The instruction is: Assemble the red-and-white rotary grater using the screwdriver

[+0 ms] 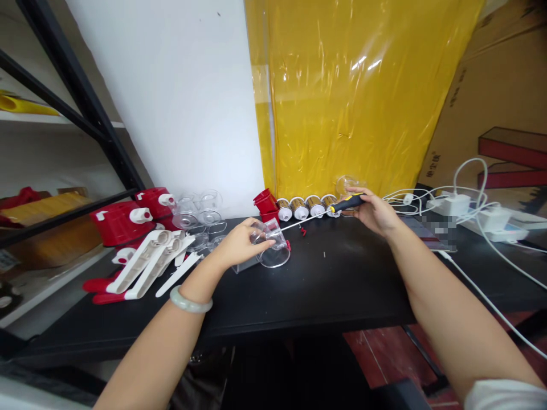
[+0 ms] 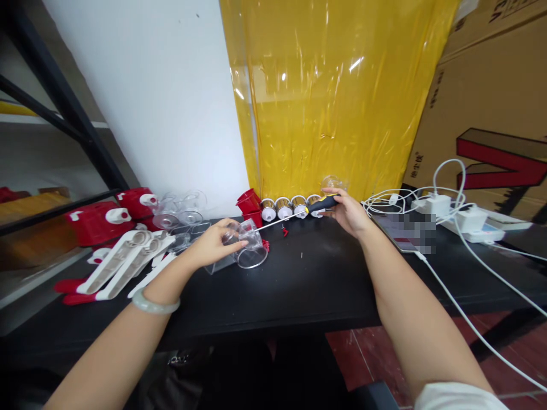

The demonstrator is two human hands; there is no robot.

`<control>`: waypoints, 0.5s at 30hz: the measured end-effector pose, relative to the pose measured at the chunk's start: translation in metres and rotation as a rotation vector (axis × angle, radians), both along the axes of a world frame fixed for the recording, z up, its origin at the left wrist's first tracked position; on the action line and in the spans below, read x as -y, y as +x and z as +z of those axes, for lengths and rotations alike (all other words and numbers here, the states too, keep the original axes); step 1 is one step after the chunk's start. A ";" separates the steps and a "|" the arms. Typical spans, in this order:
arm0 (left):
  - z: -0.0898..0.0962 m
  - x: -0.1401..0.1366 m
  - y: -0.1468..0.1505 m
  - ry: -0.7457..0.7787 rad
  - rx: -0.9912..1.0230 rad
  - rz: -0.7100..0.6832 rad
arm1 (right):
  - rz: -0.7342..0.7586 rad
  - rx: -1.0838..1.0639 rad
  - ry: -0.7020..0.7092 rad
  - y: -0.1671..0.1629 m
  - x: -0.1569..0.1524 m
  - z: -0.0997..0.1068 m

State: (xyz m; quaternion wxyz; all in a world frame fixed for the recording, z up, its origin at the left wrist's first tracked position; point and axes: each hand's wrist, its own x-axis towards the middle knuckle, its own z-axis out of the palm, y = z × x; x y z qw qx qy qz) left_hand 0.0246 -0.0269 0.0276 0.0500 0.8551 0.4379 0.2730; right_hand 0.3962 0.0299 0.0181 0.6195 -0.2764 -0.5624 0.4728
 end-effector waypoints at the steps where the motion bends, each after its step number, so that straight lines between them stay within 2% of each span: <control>1: 0.000 0.000 0.000 0.002 -0.001 -0.001 | -0.032 0.038 -0.010 0.001 0.000 0.000; 4: 0.000 0.000 0.000 0.008 -0.003 -0.003 | -0.124 0.145 -0.053 0.002 -0.003 -0.001; 9: -0.001 -0.001 -0.001 0.009 -0.005 -0.022 | -0.054 0.045 -0.036 0.001 -0.004 -0.003; 13: -0.001 -0.001 -0.001 0.003 -0.005 -0.015 | -0.174 0.160 -0.042 0.003 -0.007 -0.005; 15: -0.001 -0.001 0.000 0.008 -0.002 -0.014 | -0.180 0.168 -0.062 0.003 -0.007 -0.004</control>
